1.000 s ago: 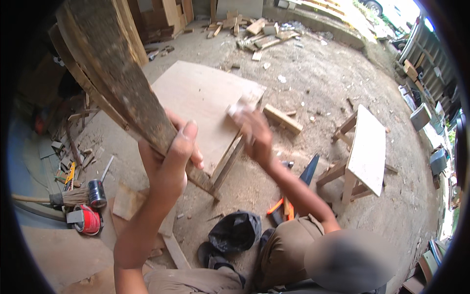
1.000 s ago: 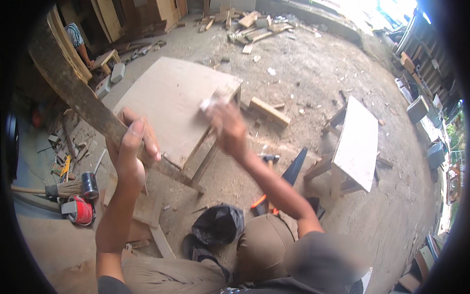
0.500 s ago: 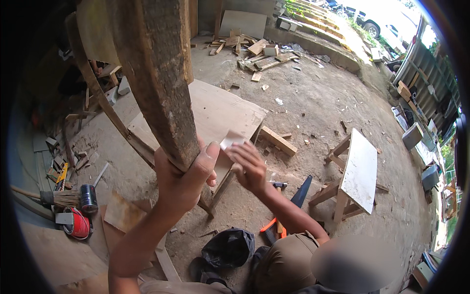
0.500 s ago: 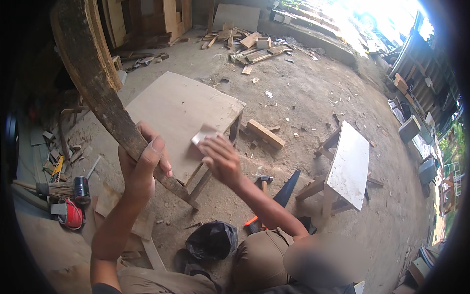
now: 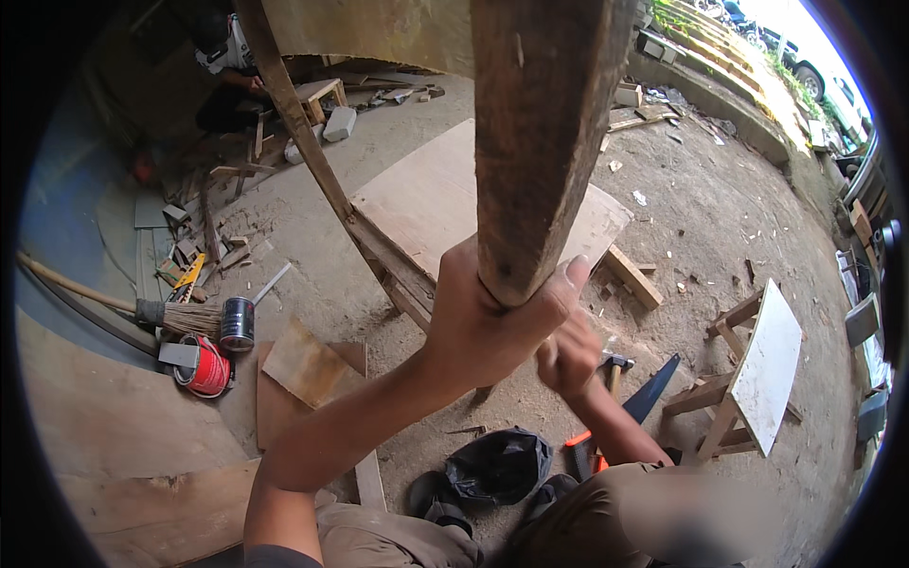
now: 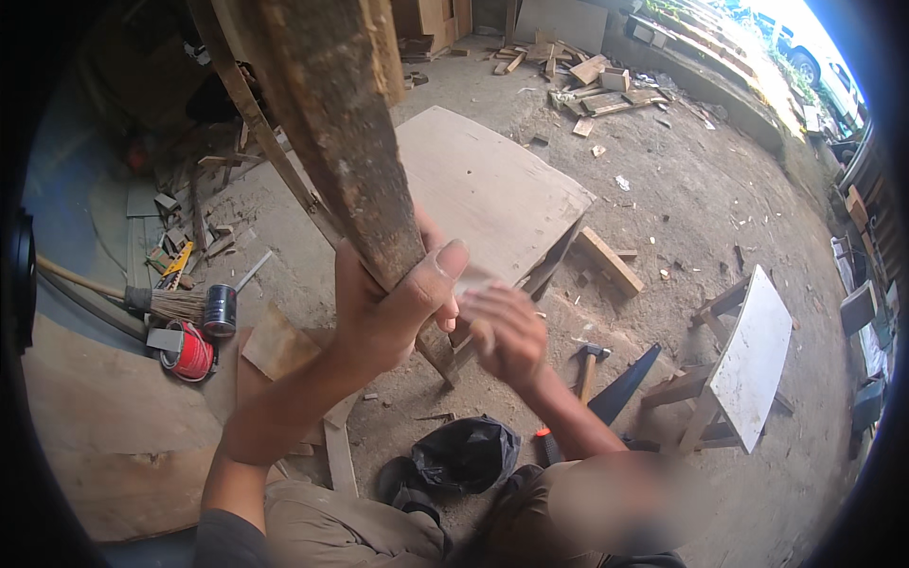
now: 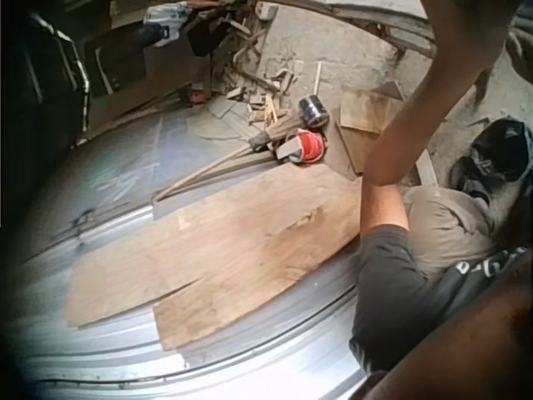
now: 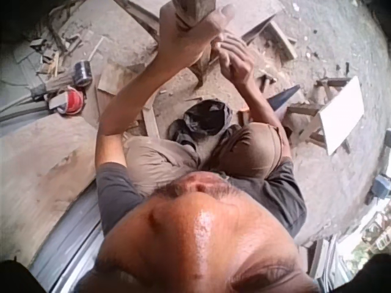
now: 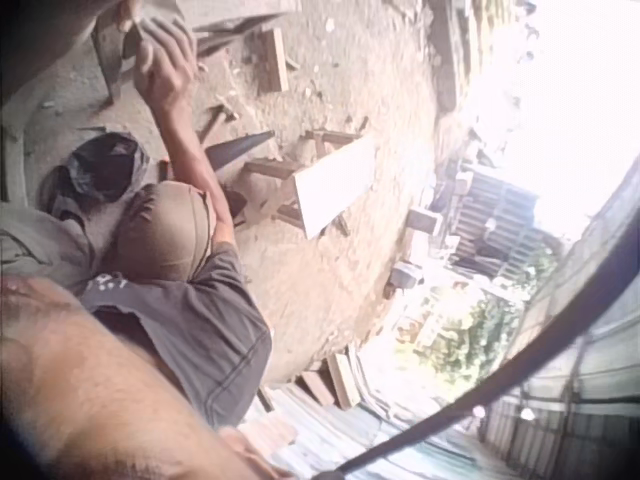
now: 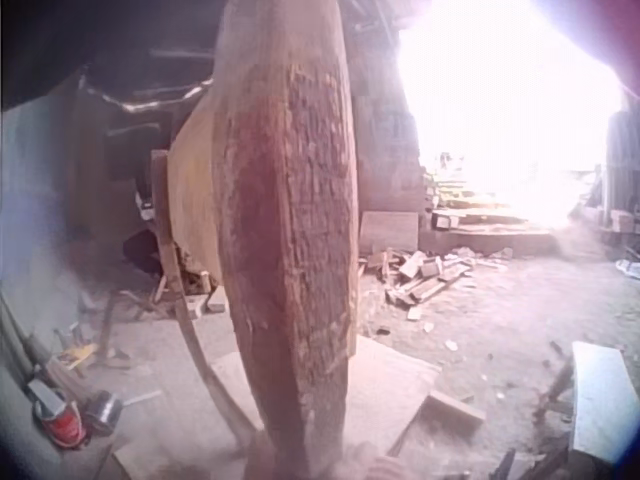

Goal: The person sands a wooden chair with sandpaper, smoothing the seat and backrest surfaces. The person holds the chair steady with one hand while sanding with the other, working across different sections of the chair.

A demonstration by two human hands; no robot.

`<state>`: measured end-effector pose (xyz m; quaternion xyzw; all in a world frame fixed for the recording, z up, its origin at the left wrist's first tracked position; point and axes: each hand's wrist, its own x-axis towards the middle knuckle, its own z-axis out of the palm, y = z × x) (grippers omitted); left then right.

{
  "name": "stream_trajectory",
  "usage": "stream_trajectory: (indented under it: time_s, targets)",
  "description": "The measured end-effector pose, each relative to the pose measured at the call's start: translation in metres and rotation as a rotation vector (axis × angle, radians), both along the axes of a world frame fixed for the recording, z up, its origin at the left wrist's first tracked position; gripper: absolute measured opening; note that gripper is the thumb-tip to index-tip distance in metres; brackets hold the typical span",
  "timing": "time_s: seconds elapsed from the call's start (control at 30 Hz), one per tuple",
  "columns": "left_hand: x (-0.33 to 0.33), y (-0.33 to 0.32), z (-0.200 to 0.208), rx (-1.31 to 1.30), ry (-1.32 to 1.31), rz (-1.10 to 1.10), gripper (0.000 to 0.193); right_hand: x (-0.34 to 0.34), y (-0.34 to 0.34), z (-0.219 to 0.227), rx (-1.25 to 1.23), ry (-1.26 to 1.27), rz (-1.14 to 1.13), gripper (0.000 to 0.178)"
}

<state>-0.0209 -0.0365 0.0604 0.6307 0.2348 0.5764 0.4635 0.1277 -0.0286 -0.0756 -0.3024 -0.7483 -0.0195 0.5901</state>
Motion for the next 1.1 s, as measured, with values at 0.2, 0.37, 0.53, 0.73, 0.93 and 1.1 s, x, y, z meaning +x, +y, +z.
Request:
stream_trajectory:
  time_s: [0.2,0.37,0.53,0.73,0.93,1.1]
  targets:
    - [0.002,0.0,0.005,0.0,-0.031,-0.022,0.015,0.054,0.071,-0.004,0.07,-0.028,-0.265,0.012]
    - [0.01,0.002,0.008,0.005,-0.065,-0.033,0.015,0.065,0.08,-0.012,-0.033,0.127,-0.351,0.014]
    - [0.002,0.003,0.0,0.04,-0.056,-0.018,0.015,0.003,0.001,0.004,0.009,0.021,0.072,0.019]
    - [0.012,-0.002,0.012,-0.068,-0.103,-0.045,0.014,0.091,0.095,-0.007,-0.247,0.195,-0.522,0.025]
    - [-0.004,0.003,-0.003,-0.005,0.024,-0.052,0.013,-0.008,-0.003,-0.001,0.005,0.114,-0.083,0.018]
    - [0.002,-0.001,0.006,-0.004,-0.038,-0.004,0.012,0.023,0.053,0.007,0.136,0.026,-0.153,0.026]
